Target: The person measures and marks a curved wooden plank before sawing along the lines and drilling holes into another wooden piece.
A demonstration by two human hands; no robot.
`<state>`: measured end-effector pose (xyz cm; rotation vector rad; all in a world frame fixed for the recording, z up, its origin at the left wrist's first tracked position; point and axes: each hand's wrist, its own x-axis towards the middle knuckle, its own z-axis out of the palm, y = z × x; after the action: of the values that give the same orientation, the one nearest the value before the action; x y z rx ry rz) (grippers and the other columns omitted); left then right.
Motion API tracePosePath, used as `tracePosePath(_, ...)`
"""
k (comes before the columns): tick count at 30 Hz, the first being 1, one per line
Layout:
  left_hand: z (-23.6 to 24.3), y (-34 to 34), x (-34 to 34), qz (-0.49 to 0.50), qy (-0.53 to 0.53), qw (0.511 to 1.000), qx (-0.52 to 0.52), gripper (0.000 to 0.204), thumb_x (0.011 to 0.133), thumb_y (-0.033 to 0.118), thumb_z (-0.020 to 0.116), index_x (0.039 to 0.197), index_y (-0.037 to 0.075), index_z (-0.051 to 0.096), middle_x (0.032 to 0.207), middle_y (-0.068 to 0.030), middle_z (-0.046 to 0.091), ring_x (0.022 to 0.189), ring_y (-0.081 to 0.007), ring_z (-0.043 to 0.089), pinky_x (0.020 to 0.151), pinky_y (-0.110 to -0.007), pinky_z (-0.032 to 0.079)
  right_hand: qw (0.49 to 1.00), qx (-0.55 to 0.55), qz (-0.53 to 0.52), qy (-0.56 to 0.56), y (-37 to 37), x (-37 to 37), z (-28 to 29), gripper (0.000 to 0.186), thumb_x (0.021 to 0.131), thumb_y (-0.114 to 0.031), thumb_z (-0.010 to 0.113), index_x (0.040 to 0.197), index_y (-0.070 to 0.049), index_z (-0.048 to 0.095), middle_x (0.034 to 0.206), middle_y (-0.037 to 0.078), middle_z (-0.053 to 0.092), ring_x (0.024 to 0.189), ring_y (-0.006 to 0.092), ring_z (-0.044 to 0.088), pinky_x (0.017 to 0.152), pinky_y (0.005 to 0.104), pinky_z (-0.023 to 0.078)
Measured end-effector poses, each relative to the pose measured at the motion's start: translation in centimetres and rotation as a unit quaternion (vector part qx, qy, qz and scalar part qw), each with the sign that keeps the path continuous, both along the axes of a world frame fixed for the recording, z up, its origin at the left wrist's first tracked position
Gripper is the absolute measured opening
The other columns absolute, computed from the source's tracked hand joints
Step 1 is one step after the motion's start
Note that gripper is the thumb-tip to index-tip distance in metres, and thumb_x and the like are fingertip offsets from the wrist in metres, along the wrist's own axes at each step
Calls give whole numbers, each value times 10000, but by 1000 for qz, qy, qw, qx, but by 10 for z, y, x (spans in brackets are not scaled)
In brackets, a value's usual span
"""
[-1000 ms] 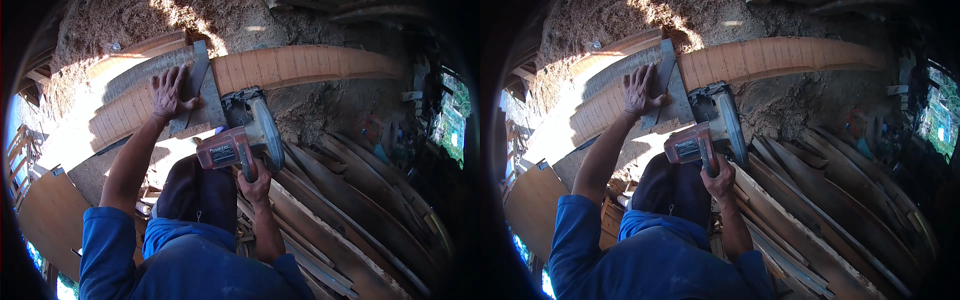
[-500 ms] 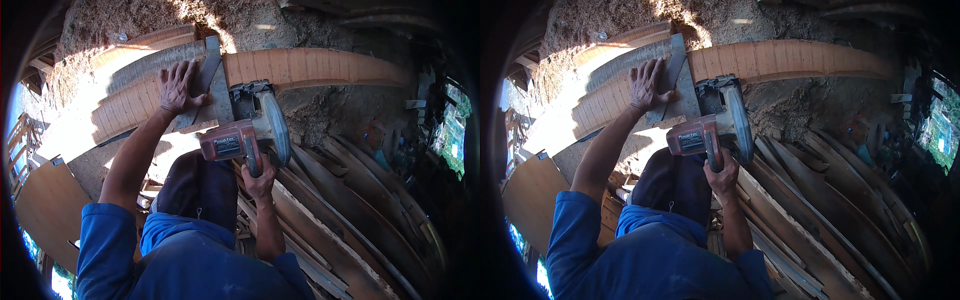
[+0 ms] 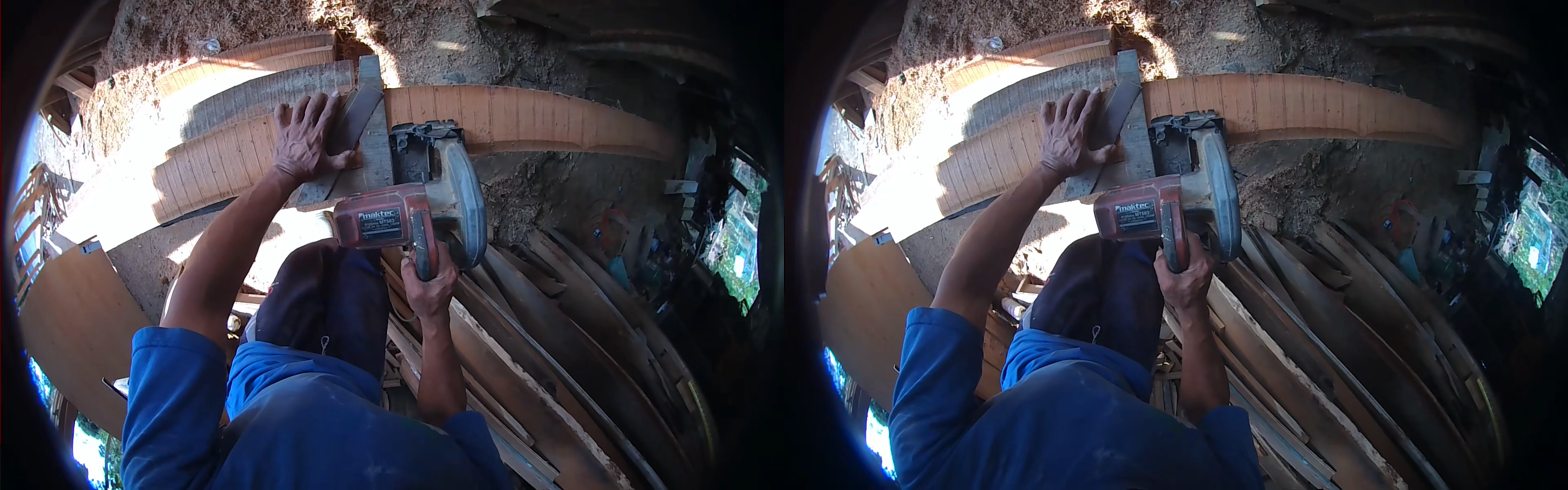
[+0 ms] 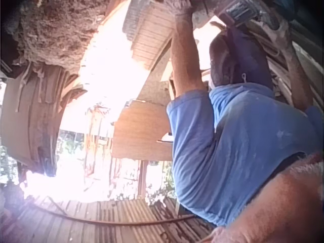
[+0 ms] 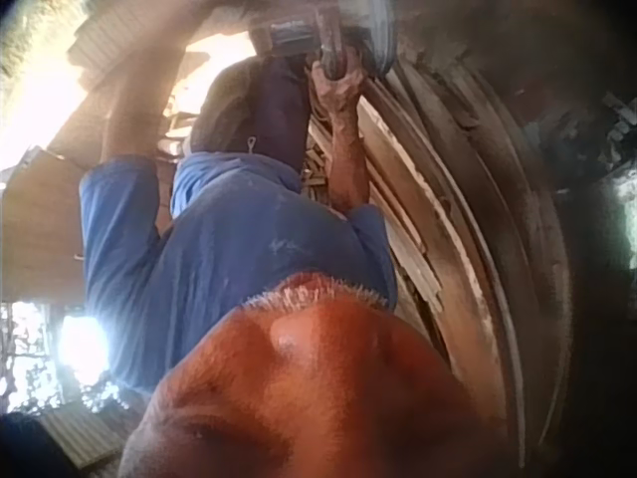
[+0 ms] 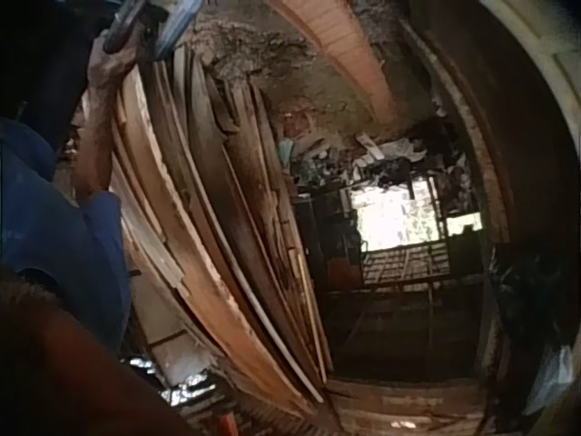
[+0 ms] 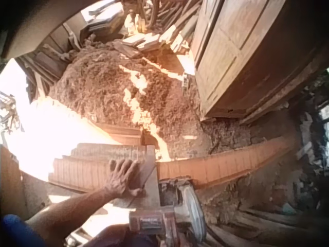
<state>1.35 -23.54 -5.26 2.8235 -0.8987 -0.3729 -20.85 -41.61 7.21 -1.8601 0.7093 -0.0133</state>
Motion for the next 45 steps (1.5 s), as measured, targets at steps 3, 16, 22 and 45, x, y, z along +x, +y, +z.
tracePosePath(3,0,0,0,-2,-3,1000,5,1120,649,741,610,1497,86,285,1430,-144,352,1353,-316,289,1058,-613,145,1000,-9,6,-1,-1,1,-3,261,740,-37,654,996,-11,608,676,60,585,565,177,581,575,345,482)
tracePosePath(16,6,-2,4,-7,7,1000,-7,1058,640,626,662,1471,67,321,1381,-163,381,1310,-331,324,1045,-550,187,1000,1,15,8,-4,20,-4,224,758,-44,639,978,-12,604,728,99,646,622,238,653,619,360,516)
tracePosePath(22,5,1,4,-8,18,1000,-10,1083,651,667,642,1491,79,291,1398,-169,368,1318,-344,314,1051,-613,175,999,15,13,41,-3,36,6,170,764,-42,613,920,9,573,770,98,592,680,245,604,692,355,496)
tracePosePath(45,0,4,12,-13,26,999,-35,1081,697,706,604,1489,47,275,1384,-185,370,1301,-364,323,1038,-623,167,1000,-11,15,-17,-11,79,-10,152,773,-45,630,912,-14,579,711,65,596,608,200,600,625,342,498)
